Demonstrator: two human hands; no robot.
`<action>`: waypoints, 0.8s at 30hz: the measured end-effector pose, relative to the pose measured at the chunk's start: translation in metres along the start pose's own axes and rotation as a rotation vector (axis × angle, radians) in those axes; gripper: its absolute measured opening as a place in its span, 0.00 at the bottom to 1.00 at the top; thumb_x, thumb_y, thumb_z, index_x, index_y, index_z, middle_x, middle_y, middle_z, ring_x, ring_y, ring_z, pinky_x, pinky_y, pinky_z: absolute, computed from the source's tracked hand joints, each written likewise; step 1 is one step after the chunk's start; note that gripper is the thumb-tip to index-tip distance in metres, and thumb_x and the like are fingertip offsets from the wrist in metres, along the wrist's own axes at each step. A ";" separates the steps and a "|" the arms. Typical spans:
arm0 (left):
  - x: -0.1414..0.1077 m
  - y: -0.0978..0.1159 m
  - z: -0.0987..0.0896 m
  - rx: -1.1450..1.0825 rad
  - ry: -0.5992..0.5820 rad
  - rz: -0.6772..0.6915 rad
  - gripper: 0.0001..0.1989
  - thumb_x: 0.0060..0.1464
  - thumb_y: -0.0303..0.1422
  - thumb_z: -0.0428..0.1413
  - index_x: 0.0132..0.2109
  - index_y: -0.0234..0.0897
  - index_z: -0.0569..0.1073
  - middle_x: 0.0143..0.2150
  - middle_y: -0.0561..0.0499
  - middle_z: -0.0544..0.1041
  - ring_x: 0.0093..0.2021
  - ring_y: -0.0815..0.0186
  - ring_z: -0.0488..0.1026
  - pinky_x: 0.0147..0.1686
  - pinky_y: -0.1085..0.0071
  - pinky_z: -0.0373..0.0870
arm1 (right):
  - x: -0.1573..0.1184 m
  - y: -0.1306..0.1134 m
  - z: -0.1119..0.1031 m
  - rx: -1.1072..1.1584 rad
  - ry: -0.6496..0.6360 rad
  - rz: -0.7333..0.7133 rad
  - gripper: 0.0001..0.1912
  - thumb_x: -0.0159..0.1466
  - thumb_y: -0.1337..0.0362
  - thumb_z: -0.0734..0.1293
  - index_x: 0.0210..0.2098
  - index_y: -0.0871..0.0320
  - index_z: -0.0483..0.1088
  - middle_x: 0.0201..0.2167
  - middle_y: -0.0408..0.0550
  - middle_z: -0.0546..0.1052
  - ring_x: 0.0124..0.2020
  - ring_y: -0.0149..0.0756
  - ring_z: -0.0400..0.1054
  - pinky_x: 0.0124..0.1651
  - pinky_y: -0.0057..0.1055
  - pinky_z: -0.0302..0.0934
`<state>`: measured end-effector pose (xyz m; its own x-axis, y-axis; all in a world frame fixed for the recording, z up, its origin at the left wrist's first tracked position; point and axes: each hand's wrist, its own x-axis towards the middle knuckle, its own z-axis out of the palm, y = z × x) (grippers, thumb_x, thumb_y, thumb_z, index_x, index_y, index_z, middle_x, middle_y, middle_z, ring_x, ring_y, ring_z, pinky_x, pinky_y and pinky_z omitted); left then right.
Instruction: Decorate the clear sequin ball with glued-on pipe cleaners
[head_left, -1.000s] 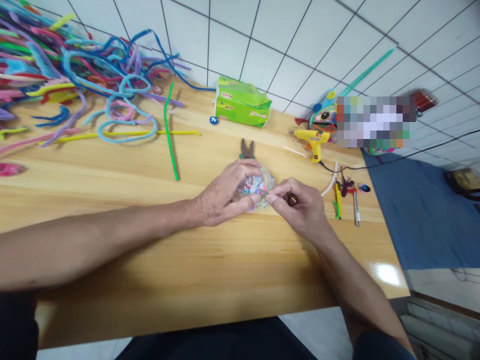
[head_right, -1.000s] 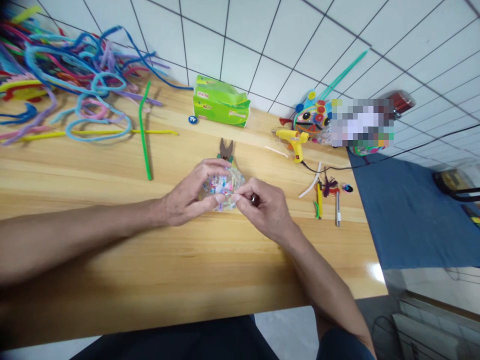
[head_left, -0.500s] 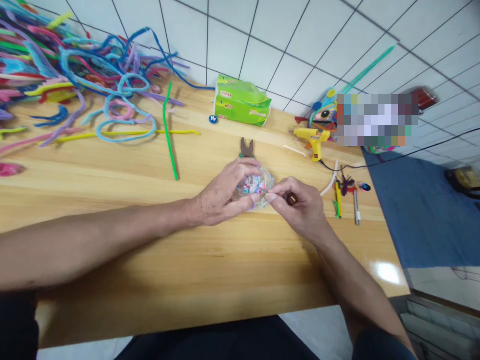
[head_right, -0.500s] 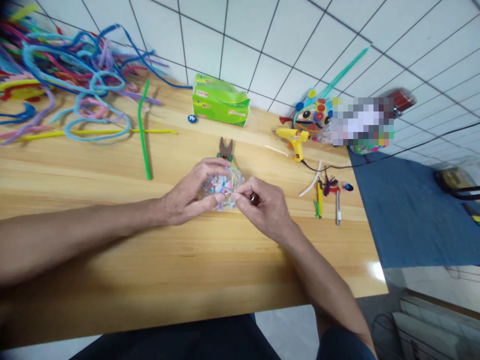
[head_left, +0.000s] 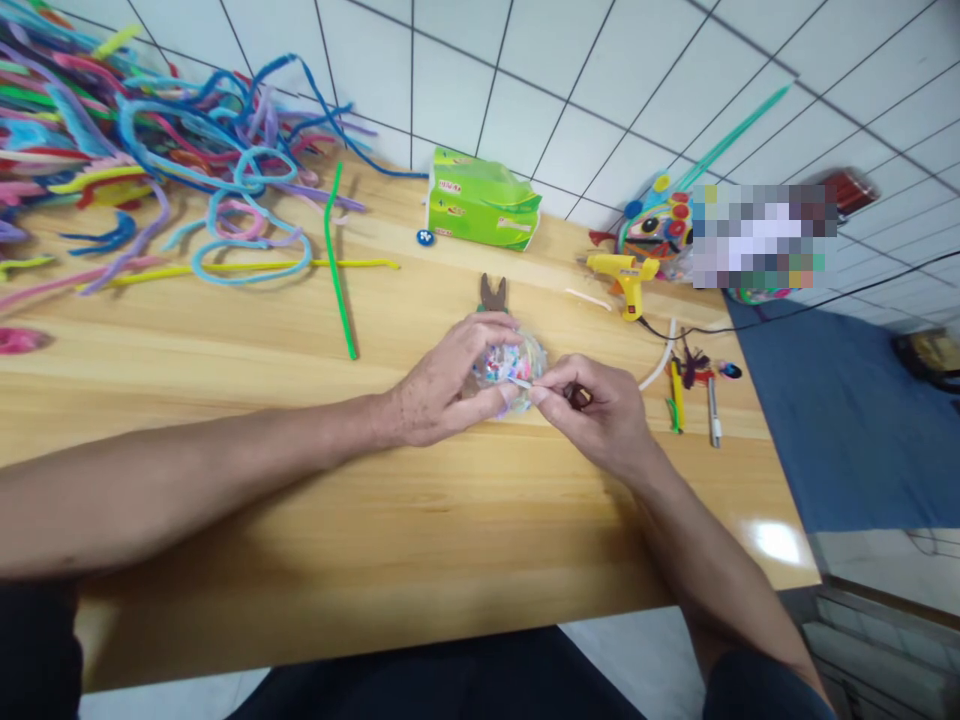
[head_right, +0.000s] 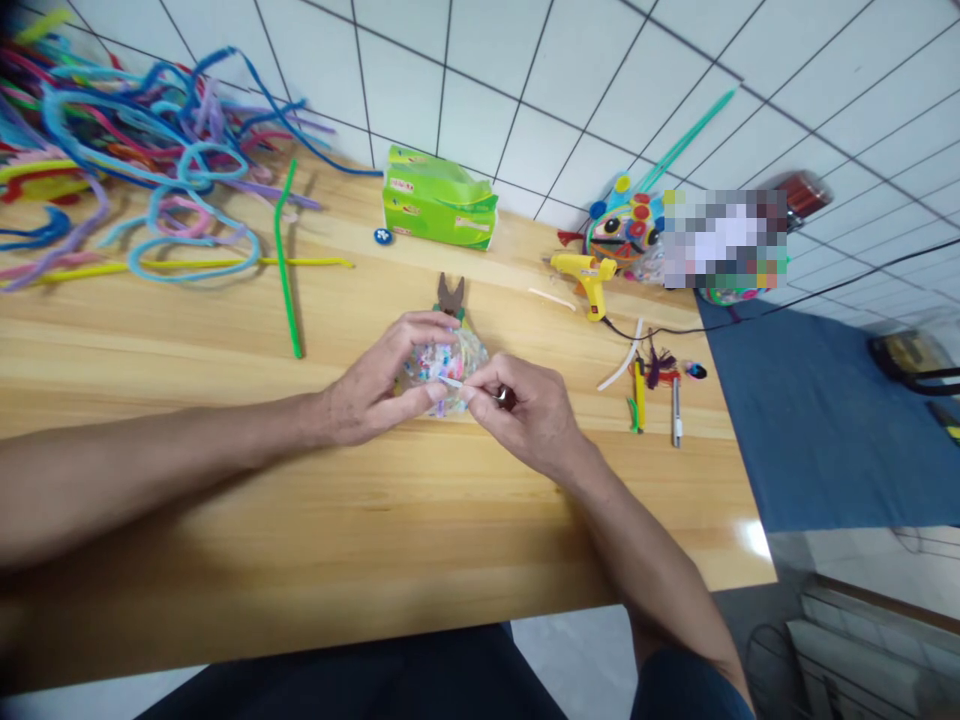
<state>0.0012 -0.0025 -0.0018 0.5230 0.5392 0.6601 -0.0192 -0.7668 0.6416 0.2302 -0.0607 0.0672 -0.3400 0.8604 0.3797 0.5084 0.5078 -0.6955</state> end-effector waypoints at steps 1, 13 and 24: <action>0.000 0.000 0.000 -0.010 -0.003 -0.007 0.24 0.71 0.39 0.58 0.68 0.42 0.64 0.66 0.36 0.72 0.71 0.49 0.69 0.69 0.44 0.71 | 0.000 0.000 0.000 0.005 0.000 0.004 0.06 0.68 0.68 0.72 0.33 0.54 0.75 0.22 0.35 0.70 0.20 0.24 0.56 0.23 0.27 0.50; 0.001 -0.004 0.003 0.008 0.009 0.009 0.36 0.59 0.41 0.69 0.68 0.43 0.64 0.67 0.35 0.70 0.70 0.47 0.70 0.68 0.44 0.72 | -0.001 -0.001 -0.005 -0.011 0.006 -0.043 0.06 0.66 0.68 0.72 0.33 0.53 0.75 0.22 0.35 0.71 0.20 0.24 0.59 0.27 0.28 0.54; 0.001 -0.006 -0.003 -0.041 -0.021 -0.116 0.30 0.67 0.45 0.64 0.69 0.46 0.64 0.70 0.38 0.68 0.72 0.50 0.67 0.71 0.46 0.70 | 0.001 0.003 0.000 -0.068 0.070 0.025 0.06 0.68 0.64 0.72 0.33 0.52 0.75 0.23 0.37 0.73 0.22 0.27 0.60 0.27 0.30 0.55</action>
<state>-0.0009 0.0036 -0.0040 0.5411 0.6159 0.5726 0.0080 -0.6846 0.7288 0.2319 -0.0587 0.0656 -0.2720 0.8724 0.4061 0.5696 0.4862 -0.6627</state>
